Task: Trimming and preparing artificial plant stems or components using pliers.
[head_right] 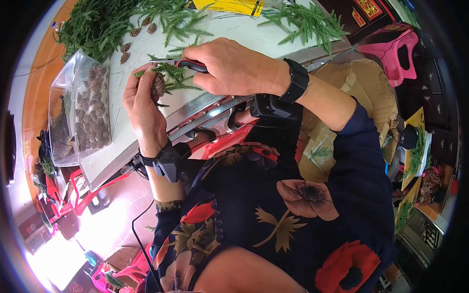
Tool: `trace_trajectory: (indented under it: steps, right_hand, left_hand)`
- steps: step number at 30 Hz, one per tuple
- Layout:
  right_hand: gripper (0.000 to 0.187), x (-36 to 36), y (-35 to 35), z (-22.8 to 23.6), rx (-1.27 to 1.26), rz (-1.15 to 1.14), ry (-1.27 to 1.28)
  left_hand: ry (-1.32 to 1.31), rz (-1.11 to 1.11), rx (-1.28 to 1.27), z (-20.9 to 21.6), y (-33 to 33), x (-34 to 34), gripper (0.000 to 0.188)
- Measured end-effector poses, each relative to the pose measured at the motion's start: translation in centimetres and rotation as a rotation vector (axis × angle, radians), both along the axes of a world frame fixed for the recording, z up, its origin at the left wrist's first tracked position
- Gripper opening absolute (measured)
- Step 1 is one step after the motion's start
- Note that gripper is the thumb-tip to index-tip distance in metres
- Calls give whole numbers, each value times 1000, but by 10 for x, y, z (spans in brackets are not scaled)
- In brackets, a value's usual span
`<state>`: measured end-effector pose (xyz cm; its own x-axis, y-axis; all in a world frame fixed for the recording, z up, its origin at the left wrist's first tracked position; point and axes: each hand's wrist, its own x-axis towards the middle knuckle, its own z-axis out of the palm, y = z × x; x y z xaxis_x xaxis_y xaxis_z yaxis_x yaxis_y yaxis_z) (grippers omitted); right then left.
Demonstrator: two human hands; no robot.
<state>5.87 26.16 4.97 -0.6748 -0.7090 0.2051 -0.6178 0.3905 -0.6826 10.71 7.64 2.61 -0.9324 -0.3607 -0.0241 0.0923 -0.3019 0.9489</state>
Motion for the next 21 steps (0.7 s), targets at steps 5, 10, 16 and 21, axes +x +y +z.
trace_trajectory:
  steps: [5, 10, 16, 21]
  right_hand:
    - [31, 0, -3, -3, -33, -47, -27]
    - [27, -1, -4, -9, -100, -100, -14]
    - [26, -3, -2, -5, -52, -97, -77]
    - [28, -3, -1, -5, -20, -90, -158]
  left_hand:
    - [-11, 1, -48, -1, -1, -1, 13]
    - [11, -46, -74, 3, -1, 0, 15]
    - [-68, -63, -67, 1, -1, 1, 18]
    - [-26, -47, 5, 2, 2, -1, 20]
